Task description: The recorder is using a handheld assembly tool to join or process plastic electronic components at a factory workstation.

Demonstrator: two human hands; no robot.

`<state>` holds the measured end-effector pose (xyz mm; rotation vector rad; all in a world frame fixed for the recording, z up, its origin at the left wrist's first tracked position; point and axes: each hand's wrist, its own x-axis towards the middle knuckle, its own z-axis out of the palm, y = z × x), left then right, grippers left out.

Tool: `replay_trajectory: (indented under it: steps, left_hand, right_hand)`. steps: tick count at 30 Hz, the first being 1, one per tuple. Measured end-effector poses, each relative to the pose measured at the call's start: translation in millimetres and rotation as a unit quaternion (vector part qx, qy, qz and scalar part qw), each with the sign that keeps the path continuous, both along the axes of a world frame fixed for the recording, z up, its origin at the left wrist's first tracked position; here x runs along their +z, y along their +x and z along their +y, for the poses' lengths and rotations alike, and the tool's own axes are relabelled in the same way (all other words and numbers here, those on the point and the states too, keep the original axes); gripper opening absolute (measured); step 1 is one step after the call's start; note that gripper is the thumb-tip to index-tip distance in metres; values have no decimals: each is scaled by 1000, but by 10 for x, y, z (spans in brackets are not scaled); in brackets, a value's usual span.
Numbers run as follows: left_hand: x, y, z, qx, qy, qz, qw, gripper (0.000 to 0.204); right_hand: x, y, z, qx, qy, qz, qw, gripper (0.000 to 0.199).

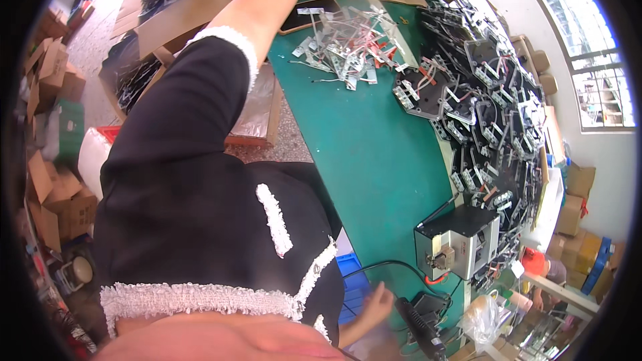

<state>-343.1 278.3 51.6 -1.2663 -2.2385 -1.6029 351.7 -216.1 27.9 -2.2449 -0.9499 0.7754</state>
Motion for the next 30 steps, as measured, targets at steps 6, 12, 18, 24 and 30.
replay_trajectory:
  steps: [6, 12, 18, 24, 30]
  left_hand:
    - [1087, 469, -1498, -129, 63, 77, 987, 20]
    - [657, 1245, -2125, -298, 175, -110, 932, 23]
    - [-10, 1900, -2828, -559, -83, -364, 740, 21]
    - [-473, 2199, -2710, -578, -141, -393, 701, 20]
    - [-549, 2423, -2650, -599, -114, -216, 763, 27]
  right_hand:
    - [389, -1273, 958, 348, 104, 190, 912, 12]
    - [145, -2028, 2866, 216, 148, 243, 934, 50]
    - [84, -2124, 3176, 255, 215, 275, 902, 20]
    - [624, -1876, 3114, 233, 339, 282, 867, 14]
    - [1074, -1739, 4418, 133, 391, 357, 838, 17]
